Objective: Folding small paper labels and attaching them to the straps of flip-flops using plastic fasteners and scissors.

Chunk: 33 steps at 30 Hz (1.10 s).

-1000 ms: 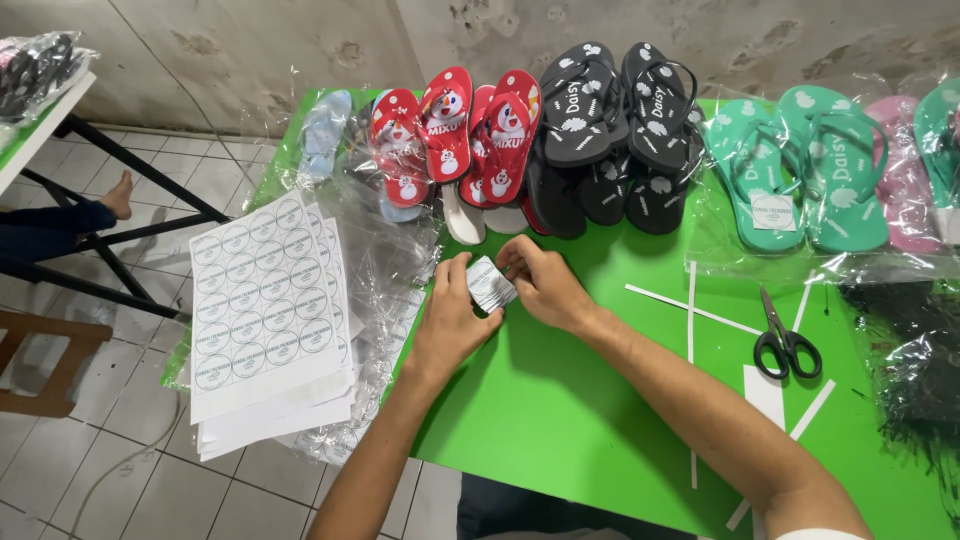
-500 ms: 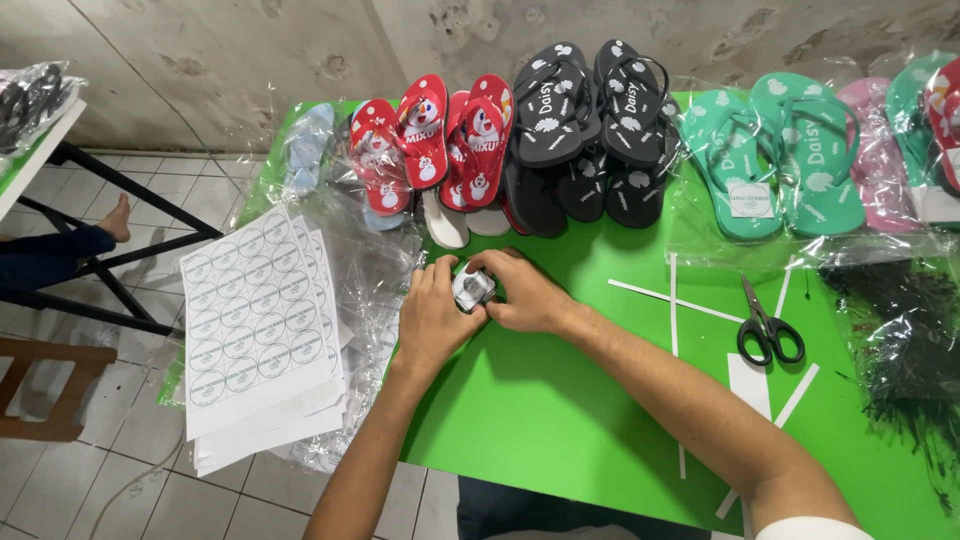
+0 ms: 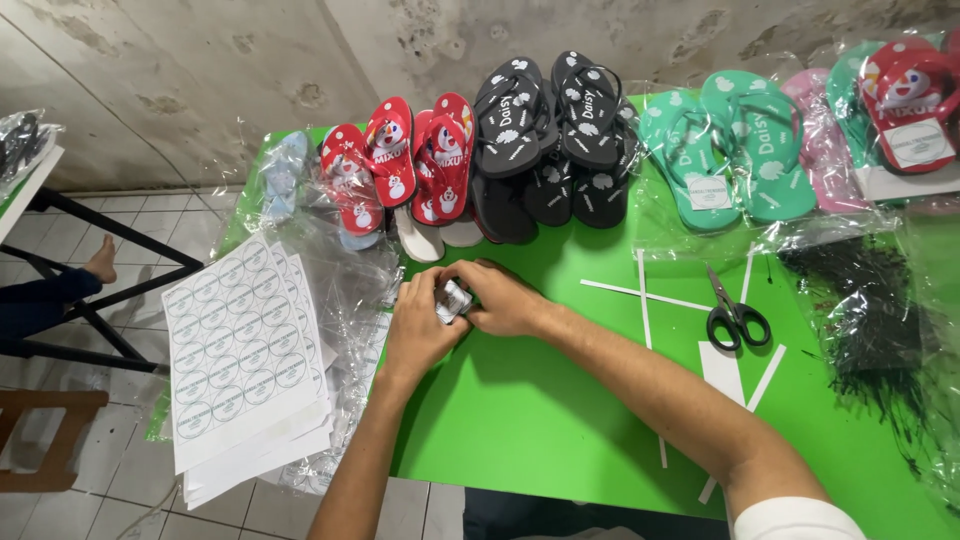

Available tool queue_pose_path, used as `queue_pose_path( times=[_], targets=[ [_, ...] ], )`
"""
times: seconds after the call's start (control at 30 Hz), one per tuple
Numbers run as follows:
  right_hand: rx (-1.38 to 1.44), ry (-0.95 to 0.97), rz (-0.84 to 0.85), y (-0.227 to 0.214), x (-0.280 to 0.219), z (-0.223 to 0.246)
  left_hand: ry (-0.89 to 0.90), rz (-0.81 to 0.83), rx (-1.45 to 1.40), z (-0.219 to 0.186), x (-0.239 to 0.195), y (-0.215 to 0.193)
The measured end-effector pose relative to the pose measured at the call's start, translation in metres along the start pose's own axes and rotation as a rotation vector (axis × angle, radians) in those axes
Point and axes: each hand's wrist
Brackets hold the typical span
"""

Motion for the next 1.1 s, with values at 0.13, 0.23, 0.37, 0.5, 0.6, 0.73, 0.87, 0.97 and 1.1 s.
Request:
queue_pose_path(
  times=[0.13, 0.23, 0.37, 0.5, 0.6, 0.73, 0.87, 0.97, 1.1],
  targets=[
    [0.007, 0.029, 0.024, -0.004, 0.001, 0.008, 0.024, -0.033, -0.058, -0.010, -0.005, -0.007],
    [0.012, 0.065, 0.035, -0.004, 0.002, 0.005, 0.057, -0.075, -0.014, -0.007, -0.005, -0.001],
    [0.054, 0.050, 0.103, -0.002, 0.004, -0.006, 0.087, -0.122, -0.040, 0.007, -0.006, 0.010],
    [-0.056, 0.074, 0.204, -0.004, 0.004, -0.005, 0.124, -0.161, -0.029, 0.021, -0.001, 0.022],
    [-0.388, 0.103, 0.276, -0.001, -0.003, 0.009, 0.165, -0.159, -0.023, 0.014, -0.003, 0.016],
    [-0.556, 0.196, 0.353, -0.027, -0.014, 0.056, 0.269, -0.211, -0.015, 0.017, -0.002, 0.019],
    [-0.407, 0.107, 0.212, -0.070, -0.021, 0.088, 0.258, -0.161, -0.021, 0.021, -0.004, 0.015],
    [-0.457, 0.057, -0.008, -0.101, -0.017, 0.072, 0.232, -0.108, -0.017, 0.015, -0.005, 0.010],
    [-0.388, 0.088, -0.318, -0.158, -0.017, 0.085, 0.155, -0.033, 0.068, 0.008, -0.006, 0.004]
  ],
)
Point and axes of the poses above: each hand's wrist, its own x-axis towards the middle knuckle, its own y-axis out of the palm, z = x × y, and after that the axes turned 8 degrees about z, right-handed
